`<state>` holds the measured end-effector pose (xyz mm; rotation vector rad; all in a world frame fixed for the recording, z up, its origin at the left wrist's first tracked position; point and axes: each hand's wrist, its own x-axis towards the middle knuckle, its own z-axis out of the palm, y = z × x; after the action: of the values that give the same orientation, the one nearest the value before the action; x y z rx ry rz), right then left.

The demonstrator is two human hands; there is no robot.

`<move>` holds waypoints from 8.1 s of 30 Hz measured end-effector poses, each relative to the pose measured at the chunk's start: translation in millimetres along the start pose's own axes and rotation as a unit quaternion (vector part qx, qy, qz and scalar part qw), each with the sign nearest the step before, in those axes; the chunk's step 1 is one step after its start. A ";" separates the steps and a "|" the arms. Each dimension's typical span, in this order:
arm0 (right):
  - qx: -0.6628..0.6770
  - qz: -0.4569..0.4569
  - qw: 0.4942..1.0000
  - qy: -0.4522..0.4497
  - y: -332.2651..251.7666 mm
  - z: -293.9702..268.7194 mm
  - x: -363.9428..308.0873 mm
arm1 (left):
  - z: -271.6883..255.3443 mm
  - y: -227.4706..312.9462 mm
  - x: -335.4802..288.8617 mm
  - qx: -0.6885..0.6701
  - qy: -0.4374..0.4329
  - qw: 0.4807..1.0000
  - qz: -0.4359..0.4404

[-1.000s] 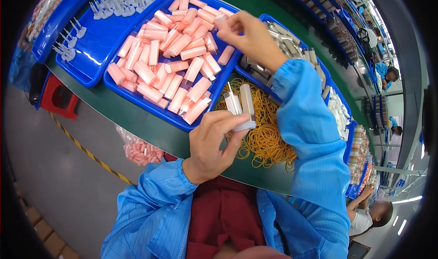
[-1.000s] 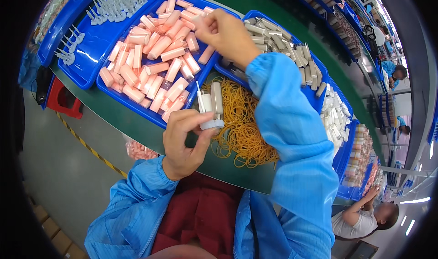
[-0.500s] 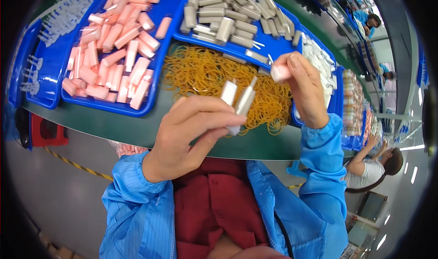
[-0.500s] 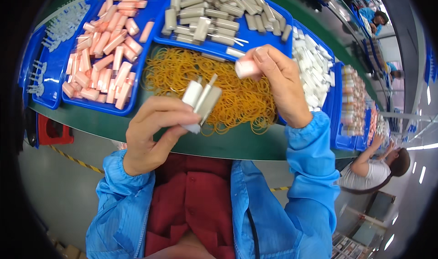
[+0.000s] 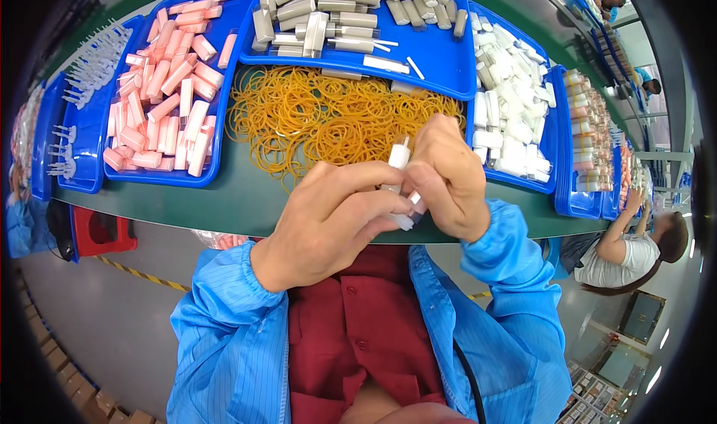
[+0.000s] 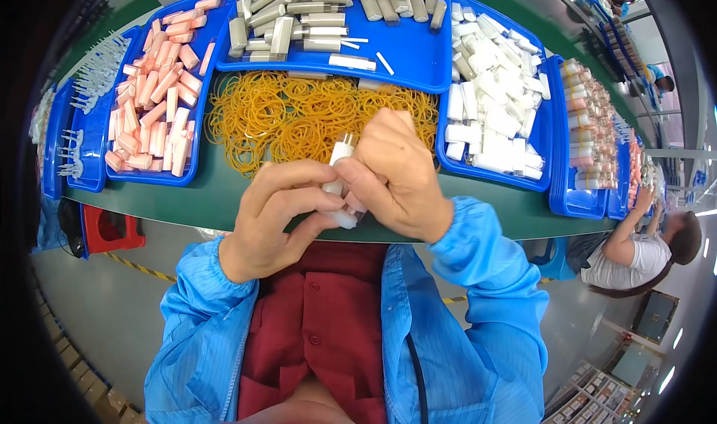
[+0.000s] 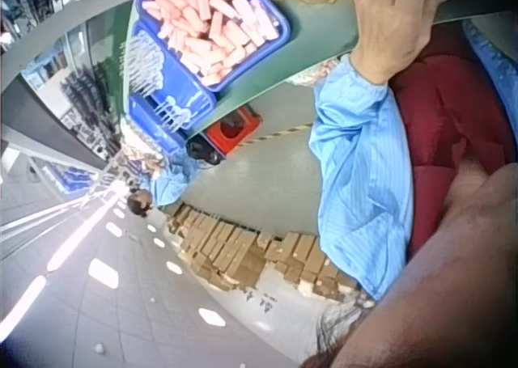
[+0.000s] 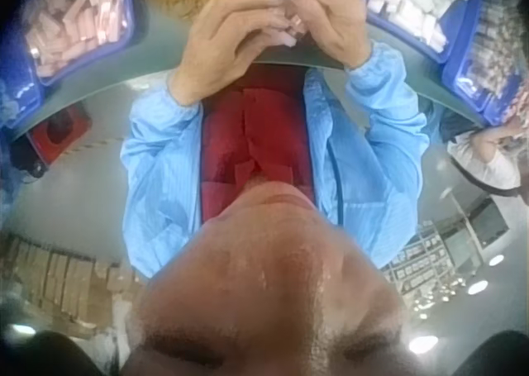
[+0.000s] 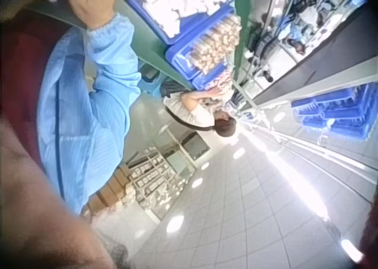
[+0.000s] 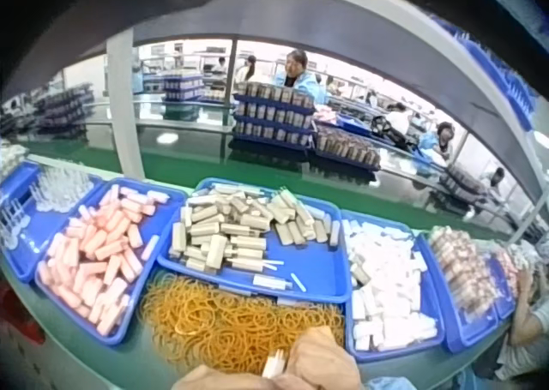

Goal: The person assembles sets of cosmetic containers by inserting plastic tubes onto multi-pronged bases, securing each assembled set with a rubber band by hand, and placing the finished bundles into a tray.

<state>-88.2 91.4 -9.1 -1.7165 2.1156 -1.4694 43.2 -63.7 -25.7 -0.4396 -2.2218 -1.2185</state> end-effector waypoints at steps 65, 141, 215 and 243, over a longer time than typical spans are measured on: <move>-0.235 0.009 0.970 -0.053 34.8 -56.7 19.3 | -29.2 -19.4 40.8 -0.146 0.092 0.934 -0.312; -0.427 0.176 0.758 0.461 -11.3 -174.1 -138.1 | 35.7 15.3 61.6 -0.193 0.116 0.936 -0.271; 0.067 0.342 0.900 0.263 8.1 -48.4 -4.4 | -231.6 -75.1 -17.5 0.131 0.238 0.926 -0.261; 0.419 0.312 0.833 0.181 -3.4 11.9 18.2 | 3.2 -21.3 10.6 -0.299 0.119 0.916 -0.238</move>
<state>-86.0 70.1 -4.3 -0.4104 1.4709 -2.0810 22.6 -72.2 -34.6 0.0481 -1.7610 -2.1000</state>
